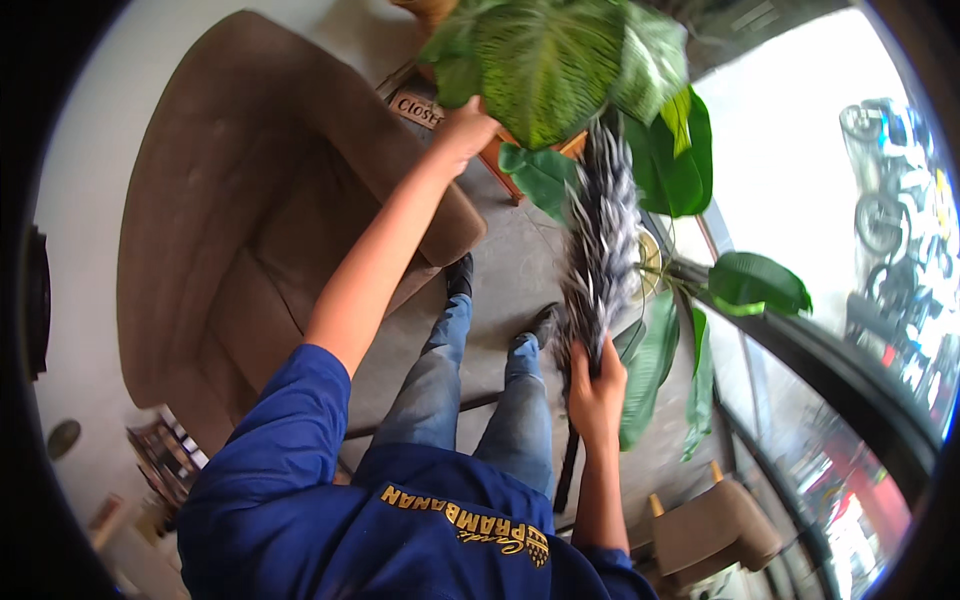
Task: Dusting leaves of potted plants and the surface of a couch with a feather duster.
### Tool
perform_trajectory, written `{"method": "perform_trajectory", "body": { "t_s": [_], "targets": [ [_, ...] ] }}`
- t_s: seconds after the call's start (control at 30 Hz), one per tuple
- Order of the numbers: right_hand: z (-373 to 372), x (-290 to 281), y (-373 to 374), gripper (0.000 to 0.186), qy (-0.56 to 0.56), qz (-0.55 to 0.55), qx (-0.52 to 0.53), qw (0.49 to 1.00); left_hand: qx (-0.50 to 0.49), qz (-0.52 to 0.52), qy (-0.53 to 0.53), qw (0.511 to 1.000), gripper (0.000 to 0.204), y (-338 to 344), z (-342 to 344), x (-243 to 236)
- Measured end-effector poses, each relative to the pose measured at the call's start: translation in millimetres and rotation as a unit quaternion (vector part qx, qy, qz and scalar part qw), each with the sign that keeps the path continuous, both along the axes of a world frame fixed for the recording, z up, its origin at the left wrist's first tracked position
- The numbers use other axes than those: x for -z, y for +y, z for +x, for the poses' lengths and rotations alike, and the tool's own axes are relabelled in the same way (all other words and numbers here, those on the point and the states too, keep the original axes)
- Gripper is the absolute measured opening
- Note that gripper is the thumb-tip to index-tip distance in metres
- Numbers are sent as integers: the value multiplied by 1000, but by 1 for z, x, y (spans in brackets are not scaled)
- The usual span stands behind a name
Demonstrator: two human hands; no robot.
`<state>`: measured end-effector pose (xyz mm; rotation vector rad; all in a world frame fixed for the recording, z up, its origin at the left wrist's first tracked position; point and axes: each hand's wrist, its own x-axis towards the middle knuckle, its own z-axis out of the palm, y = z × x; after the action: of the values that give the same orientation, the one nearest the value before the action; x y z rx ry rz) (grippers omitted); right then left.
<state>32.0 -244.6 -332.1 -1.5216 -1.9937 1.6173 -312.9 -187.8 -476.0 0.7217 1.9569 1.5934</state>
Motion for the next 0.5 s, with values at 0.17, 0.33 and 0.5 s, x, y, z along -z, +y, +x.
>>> {"method": "perform_trajectory", "body": {
  "t_s": [0.17, 0.33, 0.5],
  "targets": [
    [20, -85, 0, 26, -94, -75, -76, 990, -7, -29, 79, 996, 63, 12, 8, 14],
    [-14, -52, -5, 28, -110, 2, -175, 978, -40, -59, 104, 992, 75, 16, 10, 17],
    [-62, 23, 7, 30, -49, 129, -212, 967, 13, -155, 82, 984, 107, 11, 6, 9]
  ]
}}
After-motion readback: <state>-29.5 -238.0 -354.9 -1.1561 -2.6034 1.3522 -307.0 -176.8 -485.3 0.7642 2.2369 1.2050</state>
